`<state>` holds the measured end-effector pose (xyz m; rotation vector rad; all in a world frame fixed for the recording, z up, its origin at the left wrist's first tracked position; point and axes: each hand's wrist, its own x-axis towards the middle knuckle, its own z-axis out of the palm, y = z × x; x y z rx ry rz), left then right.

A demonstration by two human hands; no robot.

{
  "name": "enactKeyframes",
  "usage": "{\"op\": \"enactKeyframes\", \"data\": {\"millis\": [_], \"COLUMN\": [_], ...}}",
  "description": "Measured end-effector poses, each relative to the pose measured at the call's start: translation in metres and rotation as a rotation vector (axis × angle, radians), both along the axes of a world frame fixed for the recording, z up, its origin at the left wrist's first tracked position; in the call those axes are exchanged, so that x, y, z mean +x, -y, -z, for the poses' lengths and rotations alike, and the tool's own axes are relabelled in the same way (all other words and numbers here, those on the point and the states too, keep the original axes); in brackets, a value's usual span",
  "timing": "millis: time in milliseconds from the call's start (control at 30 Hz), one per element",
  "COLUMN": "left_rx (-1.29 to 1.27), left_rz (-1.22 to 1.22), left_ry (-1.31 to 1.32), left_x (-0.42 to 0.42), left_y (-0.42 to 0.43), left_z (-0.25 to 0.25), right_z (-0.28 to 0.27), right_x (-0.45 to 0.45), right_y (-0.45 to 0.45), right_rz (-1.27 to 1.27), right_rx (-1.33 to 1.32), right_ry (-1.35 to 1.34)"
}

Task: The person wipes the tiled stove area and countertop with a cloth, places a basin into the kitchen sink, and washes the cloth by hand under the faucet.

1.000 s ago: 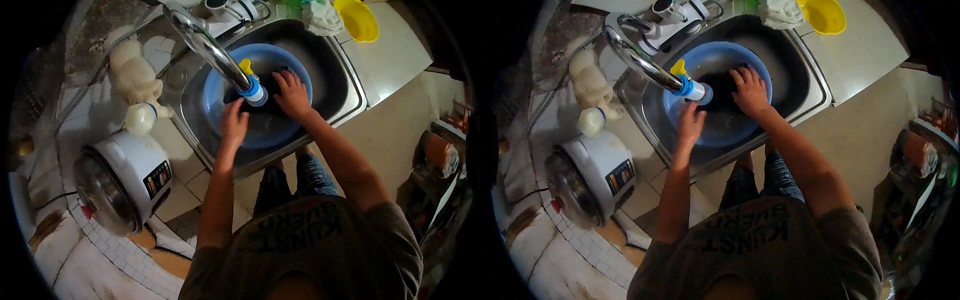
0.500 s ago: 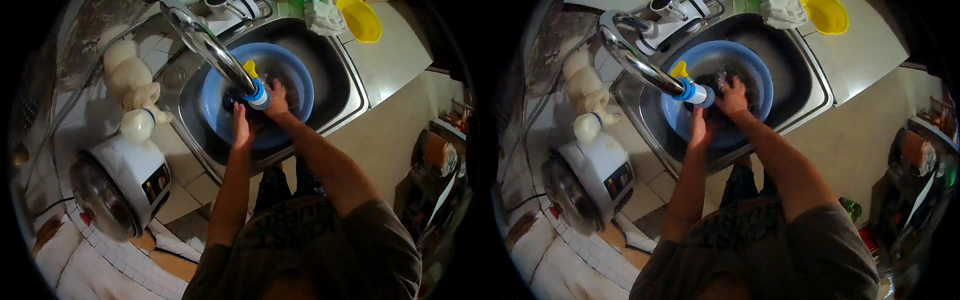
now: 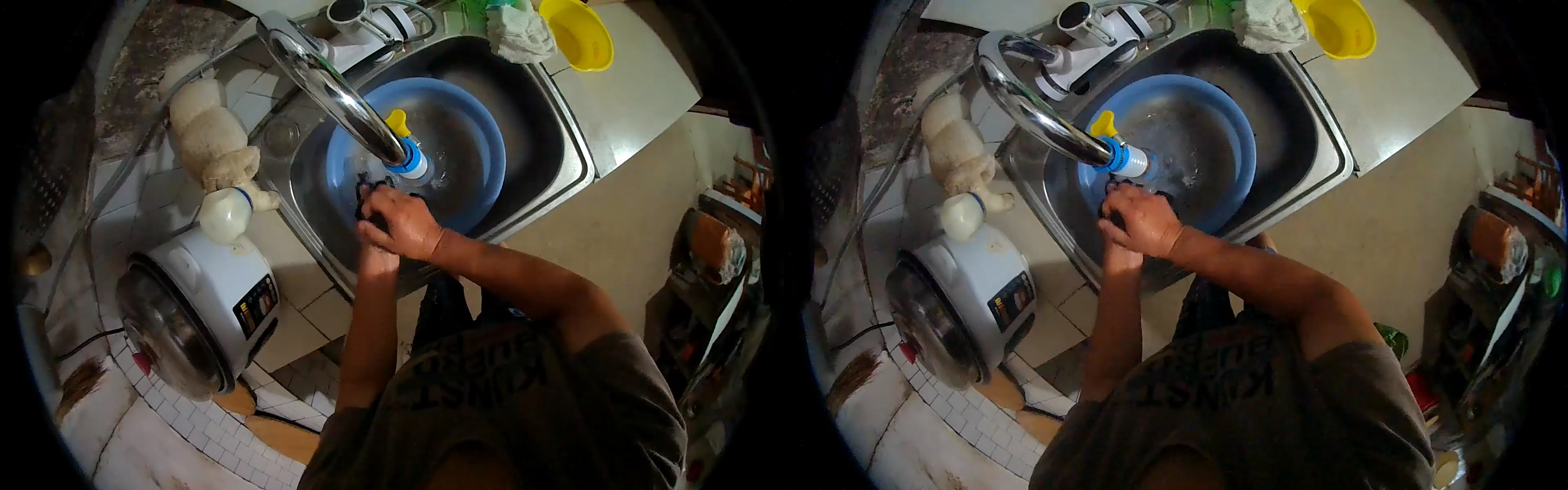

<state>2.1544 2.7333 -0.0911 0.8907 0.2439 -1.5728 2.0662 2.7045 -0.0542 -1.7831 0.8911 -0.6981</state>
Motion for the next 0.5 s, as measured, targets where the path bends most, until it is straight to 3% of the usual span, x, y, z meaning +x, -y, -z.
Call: {"op": "enactKeyframes", "data": {"millis": [100, 200, 300, 367, 400, 467, 500], "left_rx": [0.044, 0.242, 0.185, 0.163, 0.167, 0.024, -0.058], "left_rz": [-0.052, -0.098, -0.08, -0.039, -0.048, -0.083, 0.081], "left_ry": [0.023, 0.085, -0.002, -0.015, -0.014, 0.306, 0.634], "left_x": [-0.006, -0.021, -0.019, -0.01, -0.001, 0.022, 0.027], "left_y": [-0.005, -0.005, 0.003, 0.005, -0.003, -0.024, -0.027], "left_z": [0.004, 0.009, -0.034, -0.048, -0.035, 0.014, 0.011], "right_z": [0.025, 0.082, 0.094, 0.088, 0.08, 0.057, 0.045], "right_x": [0.0, -0.014, -0.024, -0.027, -0.034, -0.06, -0.068], "right_y": [0.018, 0.038, 0.048, 0.052, 0.053, 0.064, 0.068], "right_rz": [0.046, 0.243, 0.157, 0.353, 0.344, 0.419, 0.417], "right_rx": [0.057, 0.133, 0.165, 0.593, 0.598, 0.878, 0.877], "right_ry": [-0.293, -0.307, -0.443, 0.324, 0.322, 0.47, 0.469]}}
